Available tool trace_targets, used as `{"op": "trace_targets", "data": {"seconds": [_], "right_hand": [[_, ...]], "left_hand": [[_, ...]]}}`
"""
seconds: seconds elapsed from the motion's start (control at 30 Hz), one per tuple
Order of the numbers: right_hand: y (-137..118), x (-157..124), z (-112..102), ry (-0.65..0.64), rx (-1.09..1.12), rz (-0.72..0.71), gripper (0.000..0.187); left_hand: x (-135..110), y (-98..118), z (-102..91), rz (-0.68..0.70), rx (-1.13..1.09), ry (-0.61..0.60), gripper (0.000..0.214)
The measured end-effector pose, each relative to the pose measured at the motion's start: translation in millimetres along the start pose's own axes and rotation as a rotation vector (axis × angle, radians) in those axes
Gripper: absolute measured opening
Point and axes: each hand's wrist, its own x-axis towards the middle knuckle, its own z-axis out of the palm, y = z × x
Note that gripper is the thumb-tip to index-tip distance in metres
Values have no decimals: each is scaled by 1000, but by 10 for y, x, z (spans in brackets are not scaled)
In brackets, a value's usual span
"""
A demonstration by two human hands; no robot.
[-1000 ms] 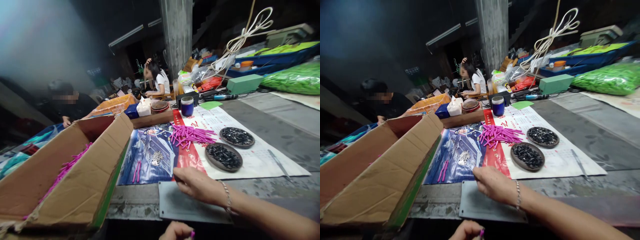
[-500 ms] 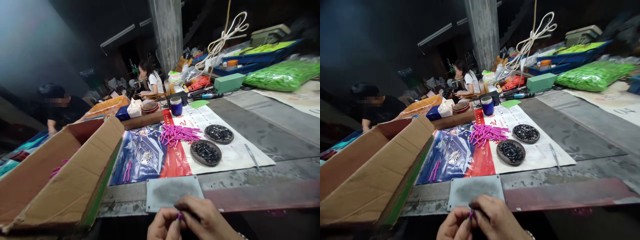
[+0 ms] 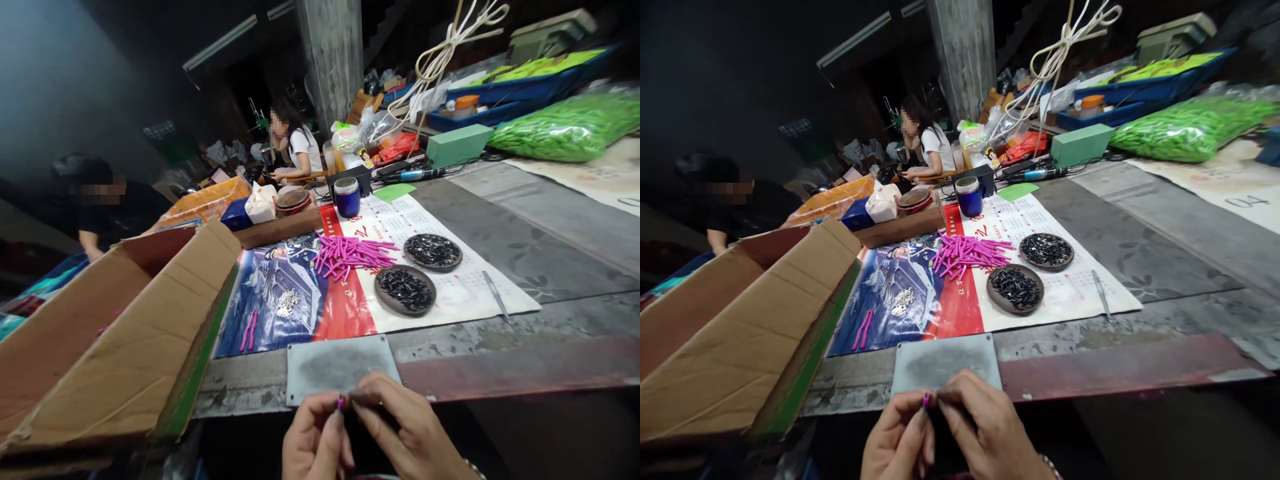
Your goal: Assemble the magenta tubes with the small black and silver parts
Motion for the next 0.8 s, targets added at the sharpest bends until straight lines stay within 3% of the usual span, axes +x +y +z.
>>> {"op": "trace_targets", "data": {"seconds": [0.1,0.27,0.43,0.63,0.8], "right_hand": [[-2,-1,10,57,-74,-9,19],[43,0,102,110,-196,-128,21],[92,7,158,116,-234,-175,29],[102,25,119,164,-130,79,10],[96,-9,122,175,25,299,16]], "left_hand": [[41,-5,3,-20,-1,-58,47],[53,64,-26,-101,-32,12,42],[75,110,-83,-157,-70,-16,44],[101,124,-26,-239,-153,-64,47],[83,143,16,-240,-219,-74,44]]}}
